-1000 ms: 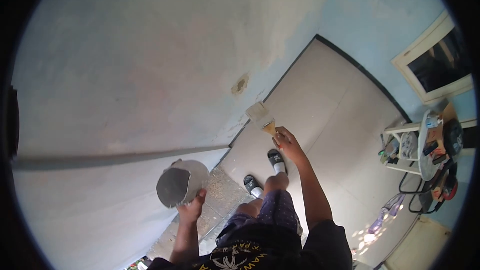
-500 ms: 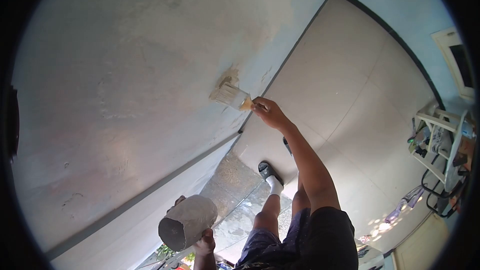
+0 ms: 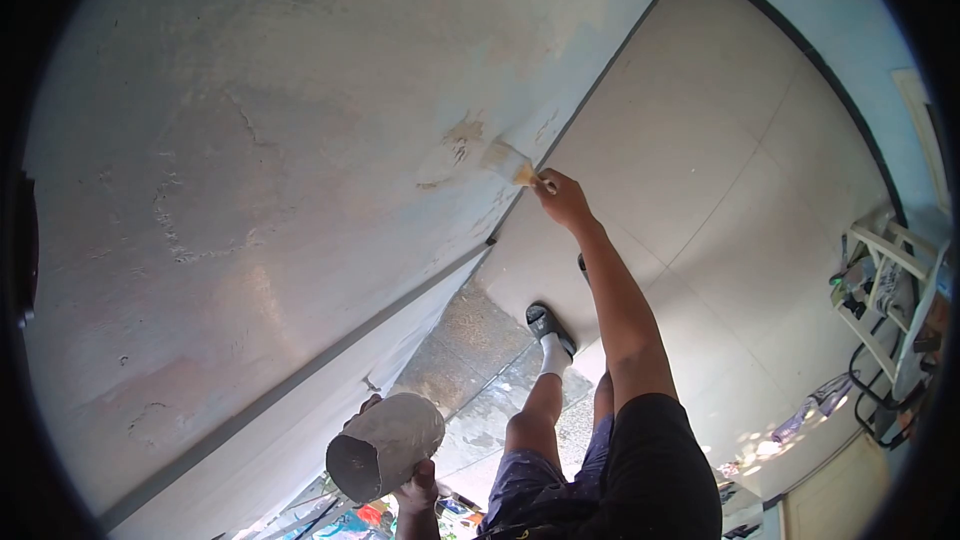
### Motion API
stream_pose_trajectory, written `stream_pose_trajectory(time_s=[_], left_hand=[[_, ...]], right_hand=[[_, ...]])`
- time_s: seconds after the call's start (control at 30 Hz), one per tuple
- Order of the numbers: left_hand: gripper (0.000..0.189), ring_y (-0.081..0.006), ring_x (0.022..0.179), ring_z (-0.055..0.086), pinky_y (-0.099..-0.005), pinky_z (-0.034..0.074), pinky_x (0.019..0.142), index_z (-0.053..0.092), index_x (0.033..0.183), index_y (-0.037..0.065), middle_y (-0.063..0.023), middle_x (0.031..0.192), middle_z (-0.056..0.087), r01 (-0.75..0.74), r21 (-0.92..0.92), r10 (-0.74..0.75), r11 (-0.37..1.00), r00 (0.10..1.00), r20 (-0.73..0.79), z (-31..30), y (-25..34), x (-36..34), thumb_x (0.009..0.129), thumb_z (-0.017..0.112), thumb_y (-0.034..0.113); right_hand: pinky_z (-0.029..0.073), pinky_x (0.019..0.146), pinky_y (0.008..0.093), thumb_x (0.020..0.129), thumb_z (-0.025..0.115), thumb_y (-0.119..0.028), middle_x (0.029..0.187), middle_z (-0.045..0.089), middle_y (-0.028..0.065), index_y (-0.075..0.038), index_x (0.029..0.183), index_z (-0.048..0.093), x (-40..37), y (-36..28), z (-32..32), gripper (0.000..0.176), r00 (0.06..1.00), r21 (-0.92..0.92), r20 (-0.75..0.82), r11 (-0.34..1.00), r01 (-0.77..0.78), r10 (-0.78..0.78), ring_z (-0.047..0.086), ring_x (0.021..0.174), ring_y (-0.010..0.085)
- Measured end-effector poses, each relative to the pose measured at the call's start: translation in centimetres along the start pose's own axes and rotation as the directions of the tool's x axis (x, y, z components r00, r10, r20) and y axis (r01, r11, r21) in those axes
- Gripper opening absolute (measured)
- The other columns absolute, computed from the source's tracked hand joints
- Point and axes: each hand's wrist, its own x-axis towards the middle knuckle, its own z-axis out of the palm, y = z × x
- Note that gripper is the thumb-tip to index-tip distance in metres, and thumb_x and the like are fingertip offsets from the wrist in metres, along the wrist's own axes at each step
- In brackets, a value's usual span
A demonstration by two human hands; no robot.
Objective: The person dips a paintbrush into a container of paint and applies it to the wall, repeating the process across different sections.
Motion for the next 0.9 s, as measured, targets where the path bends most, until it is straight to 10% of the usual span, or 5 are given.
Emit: stream_pose_trajectory(time_s=[0.2, 0.47, 0.6, 0.9], left_hand=[[0.066, -0.027, 0.12, 0.048, -0.0401, 0.039, 0.1, 0.046, 0.133, 0.006, -0.0107, 0.13, 0.053, -0.065, -0.037, 0.065, 0.997, 0.998, 0.003, 0.2, 0.3, -0.3, 0.087, 0.061, 0.051], [0.057, -0.0272, 0.115, 0.052, -0.0402, 0.042, 0.096, 0.05, 0.129, 0.006, -0.0111, 0.126, 0.055, -0.081, -0.1, 0.087, 0.992, 0.995, 0.054, -0.1, 2.0, 0.0, 0.087, 0.062, 0.042], [0.052, -0.0263, 0.111, 0.054, -0.0396, 0.043, 0.094, 0.053, 0.125, 0.005, -0.0114, 0.12, 0.058, -0.004, -0.087, 0.01, 0.996, 0.998, 0.069, -0.1, 0.3, -1.0, 0.085, 0.065, 0.037], [0.055, -0.0262, 0.107, 0.054, -0.04, 0.043, 0.092, 0.051, 0.123, 0.005, -0.0112, 0.115, 0.058, -0.012, -0.137, 0.016, 0.99, 0.999, 0.033, 1.3, 2.8, 0.5, 0.083, 0.067, 0.038]], right_hand=[[0.051, 0.076, 0.0428, 0.09, 0.056, -0.036, 0.092, 0.068, 0.0167, -0.008, 0.101, 0.063, -2.6, -0.7, -0.6, 0.031, 0.987, -0.201, -0.06, 0.966, -0.16, 0.151, 0.066, 0.088, 0.0345], [0.046, 0.056, 0.0377, 0.091, 0.06, -0.029, 0.065, 0.062, 0.0138, -0.006, 0.096, 0.063, -9.9, -18.6, -5.0, 0.024, 0.977, 0.179, -0.056, 0.96, 0.213, -0.207, 0.061, 0.057, 0.0293], [0.047, 0.059, 0.0374, 0.092, 0.059, -0.029, 0.066, 0.062, 0.0145, -0.007, 0.097, 0.063, -8.3, -15.7, -3.1, 0.024, 0.97, 0.23, -0.05, 0.942, 0.245, -0.24, 0.062, 0.059, 0.0292], [0.051, 0.076, 0.0434, 0.091, 0.054, -0.041, 0.086, 0.068, 0.0167, -0.011, 0.103, 0.065, -2.1, -0.6, 2.3, 0.034, 0.969, -0.156, -0.129, 0.961, -0.23, 0.211, 0.066, 0.087, 0.0347]])
